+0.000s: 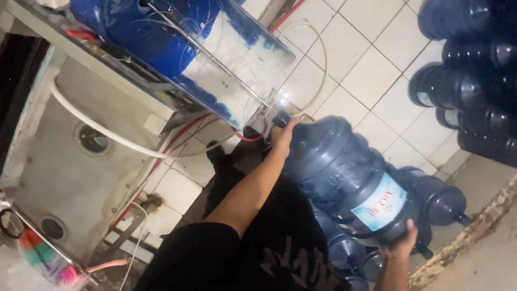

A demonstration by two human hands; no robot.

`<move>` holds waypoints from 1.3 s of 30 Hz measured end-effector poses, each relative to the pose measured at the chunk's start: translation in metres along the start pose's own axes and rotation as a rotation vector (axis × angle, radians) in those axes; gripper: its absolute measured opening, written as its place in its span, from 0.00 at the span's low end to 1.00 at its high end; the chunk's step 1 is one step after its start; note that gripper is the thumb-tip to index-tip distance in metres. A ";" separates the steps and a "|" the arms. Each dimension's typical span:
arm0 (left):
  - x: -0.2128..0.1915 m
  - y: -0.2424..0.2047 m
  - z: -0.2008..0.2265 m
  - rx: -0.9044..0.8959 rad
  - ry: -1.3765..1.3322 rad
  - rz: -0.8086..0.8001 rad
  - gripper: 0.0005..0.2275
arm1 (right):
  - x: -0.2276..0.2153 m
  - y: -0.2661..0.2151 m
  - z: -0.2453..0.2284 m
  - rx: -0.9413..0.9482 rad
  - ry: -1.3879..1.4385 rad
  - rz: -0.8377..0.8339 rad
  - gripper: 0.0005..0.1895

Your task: The person picks up a large blue water jug, places it on a filling station, and fills it with water using a hose. They then remove the filled jug and place it on the floor among other filled jugs. The person repeats this process with another jug.

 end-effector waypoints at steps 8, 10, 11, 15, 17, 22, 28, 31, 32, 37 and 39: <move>-0.031 0.060 -0.025 -0.029 0.145 0.161 0.23 | 0.024 0.066 0.044 0.182 -0.008 0.101 0.43; -0.032 0.066 -0.020 0.005 0.105 0.151 0.23 | 0.034 0.068 0.051 0.196 0.011 0.006 0.43; -0.032 0.062 -0.020 0.002 0.124 0.157 0.23 | 0.036 0.066 0.051 0.199 0.021 -0.036 0.43; -0.032 0.056 -0.004 0.031 0.169 0.135 0.25 | 0.030 0.075 0.059 0.228 0.030 0.002 0.43; -0.030 0.054 0.016 0.097 0.159 0.100 0.25 | 0.040 0.081 0.058 0.213 0.039 -0.066 0.43; -0.041 0.068 0.066 0.235 0.165 0.092 0.26 | 0.084 0.097 0.052 0.214 0.023 -0.129 0.42; -0.088 0.120 0.127 0.349 0.218 0.039 0.27 | 0.153 0.125 0.070 0.304 -0.010 -0.097 0.39; -0.084 0.115 0.143 0.330 0.398 0.046 0.34 | 0.190 0.124 0.055 0.292 -0.053 -0.169 0.38; -0.081 0.105 0.139 0.244 0.480 0.070 0.38 | 0.202 0.121 0.048 0.284 -0.075 -0.201 0.38; -0.082 0.040 0.185 0.375 0.573 0.040 0.43 | 0.262 0.097 0.043 0.247 -0.147 -0.303 0.38; -0.085 0.020 0.215 0.404 0.787 0.066 0.45 | 0.281 0.085 0.061 0.256 -0.174 -0.285 0.40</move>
Point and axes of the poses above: each hand's wrist, its own y-axis towards the middle knuckle, its own x-axis out of the palm, z = x × y, the point moved 8 cm from there along y, towards the middle knuckle, and after that the axes turned 9 degrees about y, right-handed, at the moved point
